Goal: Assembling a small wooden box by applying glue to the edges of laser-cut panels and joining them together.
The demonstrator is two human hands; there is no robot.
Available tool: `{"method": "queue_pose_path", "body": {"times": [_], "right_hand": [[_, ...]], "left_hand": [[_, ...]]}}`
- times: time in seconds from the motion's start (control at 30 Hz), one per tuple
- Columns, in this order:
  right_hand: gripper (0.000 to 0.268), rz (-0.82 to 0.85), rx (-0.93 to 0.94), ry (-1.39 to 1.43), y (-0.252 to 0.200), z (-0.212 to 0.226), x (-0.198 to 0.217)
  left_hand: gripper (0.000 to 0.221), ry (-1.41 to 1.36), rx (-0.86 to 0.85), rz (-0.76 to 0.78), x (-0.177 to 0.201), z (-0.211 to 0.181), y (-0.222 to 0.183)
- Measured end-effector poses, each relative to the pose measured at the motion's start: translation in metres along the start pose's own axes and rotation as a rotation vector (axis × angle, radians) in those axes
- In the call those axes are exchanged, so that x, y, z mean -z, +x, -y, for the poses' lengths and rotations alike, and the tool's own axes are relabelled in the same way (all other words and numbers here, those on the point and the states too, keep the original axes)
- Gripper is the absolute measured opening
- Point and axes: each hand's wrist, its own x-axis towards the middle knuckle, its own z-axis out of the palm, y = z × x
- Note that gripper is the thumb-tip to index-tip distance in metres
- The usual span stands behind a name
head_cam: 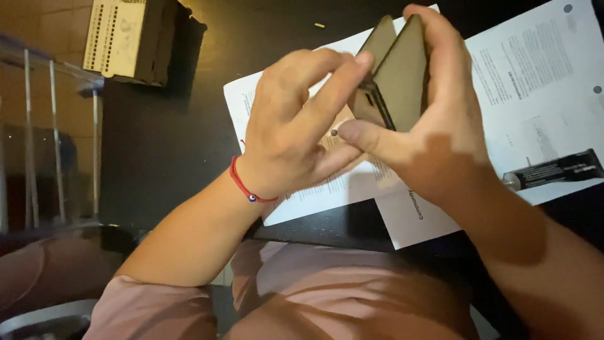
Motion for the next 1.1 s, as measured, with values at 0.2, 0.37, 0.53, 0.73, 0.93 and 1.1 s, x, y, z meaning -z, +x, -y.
{"method": "queue_pose_path", "body": {"times": [0.2,0.37,0.53,0.73,0.93,1.1], "right_hand": [[0.069,0.042,0.038,0.411,-0.004,-0.002,0.001],[0.029,-0.108,-0.055,0.416,-0.008,-0.010,-0.004],[0.022,-0.126,-0.041,0.364,-0.009,-0.016,-0.004],[0.022,-0.175,-0.061,0.380,-0.012,-0.020,-0.005],[0.022,-0.169,-0.037,0.295,-0.013,-0.022,0.000],[0.017,-0.081,0.002,0.399,-0.013,-0.013,0.004]], "left_hand": [[0.058,-0.229,0.126,0.107,0.001,0.006,-0.006],[0.068,-0.408,0.328,0.258,0.004,-0.003,-0.012],[0.065,-0.608,0.498,0.305,0.008,-0.013,-0.004],[0.064,-0.727,0.590,0.279,0.009,-0.013,-0.003],[0.060,-0.785,0.592,0.232,0.006,-0.013,-0.007],[0.062,-0.894,0.510,0.124,0.003,-0.009,-0.014]]}}
